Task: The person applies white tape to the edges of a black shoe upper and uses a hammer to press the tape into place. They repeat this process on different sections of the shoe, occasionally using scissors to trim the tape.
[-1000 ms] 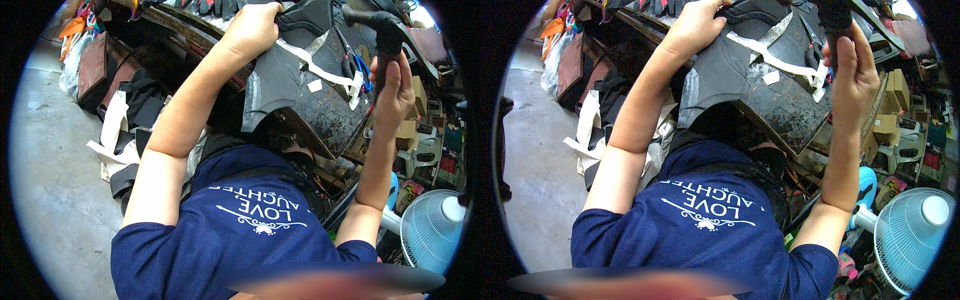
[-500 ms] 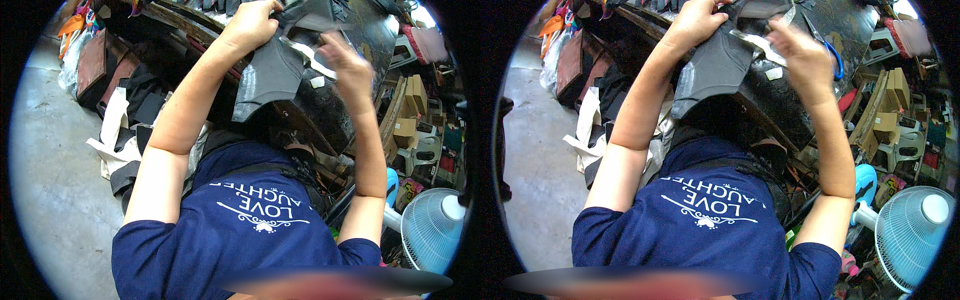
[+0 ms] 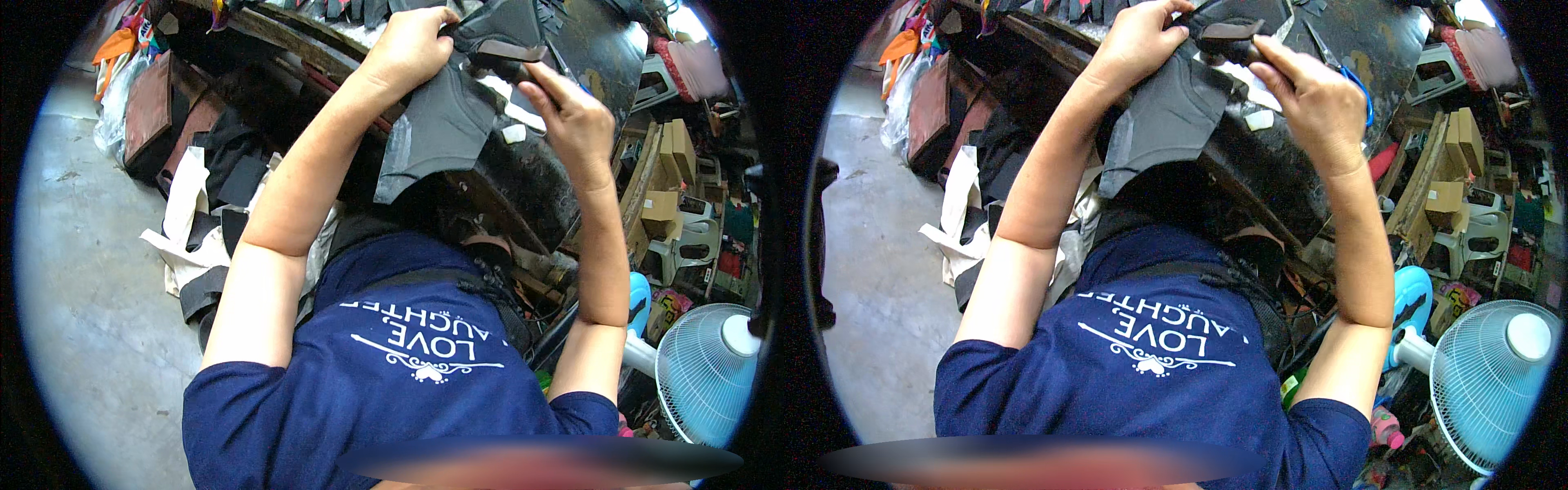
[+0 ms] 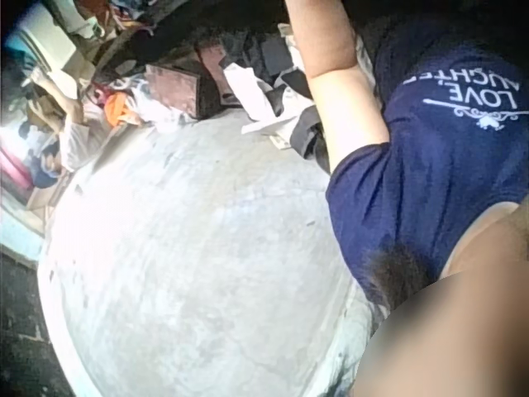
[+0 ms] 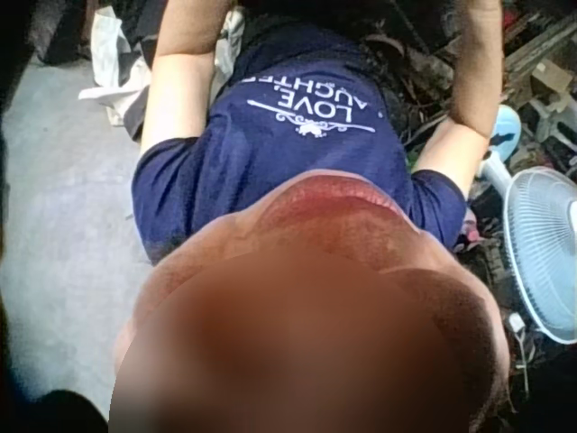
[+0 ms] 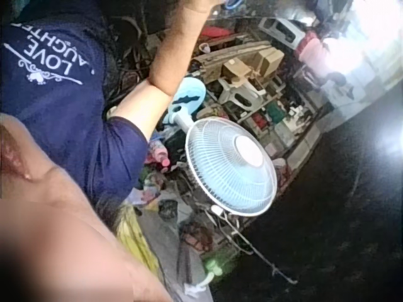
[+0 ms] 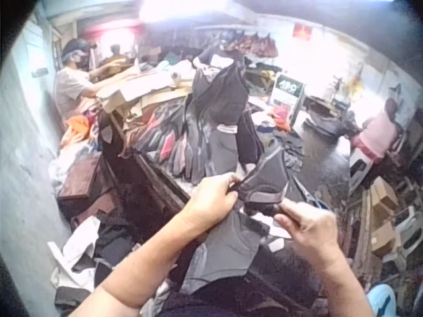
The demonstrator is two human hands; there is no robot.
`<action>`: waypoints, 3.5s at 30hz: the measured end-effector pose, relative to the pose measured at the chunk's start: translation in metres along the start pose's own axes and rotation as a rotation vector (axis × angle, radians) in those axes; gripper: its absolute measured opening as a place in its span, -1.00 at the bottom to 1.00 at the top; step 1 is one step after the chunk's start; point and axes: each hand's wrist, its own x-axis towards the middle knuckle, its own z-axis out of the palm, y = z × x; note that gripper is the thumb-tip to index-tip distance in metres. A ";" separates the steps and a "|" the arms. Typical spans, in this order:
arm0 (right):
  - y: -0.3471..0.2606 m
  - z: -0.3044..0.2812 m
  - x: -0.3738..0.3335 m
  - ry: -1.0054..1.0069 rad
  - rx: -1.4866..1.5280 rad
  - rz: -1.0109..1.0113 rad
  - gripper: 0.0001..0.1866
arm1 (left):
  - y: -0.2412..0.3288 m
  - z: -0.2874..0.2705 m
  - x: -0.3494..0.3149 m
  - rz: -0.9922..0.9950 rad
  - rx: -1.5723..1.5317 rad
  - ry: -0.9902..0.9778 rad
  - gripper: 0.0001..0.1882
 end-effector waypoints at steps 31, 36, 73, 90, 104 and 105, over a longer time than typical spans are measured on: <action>-0.001 0.007 -0.009 -0.074 0.147 0.072 -0.63 | 0.013 -0.014 -0.007 0.165 0.053 0.091 -0.73; 0.004 -0.017 -0.010 0.063 0.057 0.032 -0.63 | 0.019 -0.015 -0.007 0.144 0.087 0.095 -0.73; 0.021 -0.019 -0.060 -0.041 0.176 0.069 -0.60 | -0.014 -0.015 -0.013 0.086 0.081 0.149 -0.63; 0.136 -0.009 -0.042 -0.452 0.015 0.517 -0.54 | 0.015 -0.039 -0.042 -0.398 -1.161 -0.161 -0.64; 0.046 -0.059 -0.068 -0.382 1.304 0.721 -0.22 | 0.019 -0.023 -0.044 -0.394 -1.317 0.047 -0.73; 0.030 -0.061 -0.074 -0.456 1.428 0.785 -0.15 | 0.019 -0.023 -0.044 -0.420 -1.324 0.048 -0.73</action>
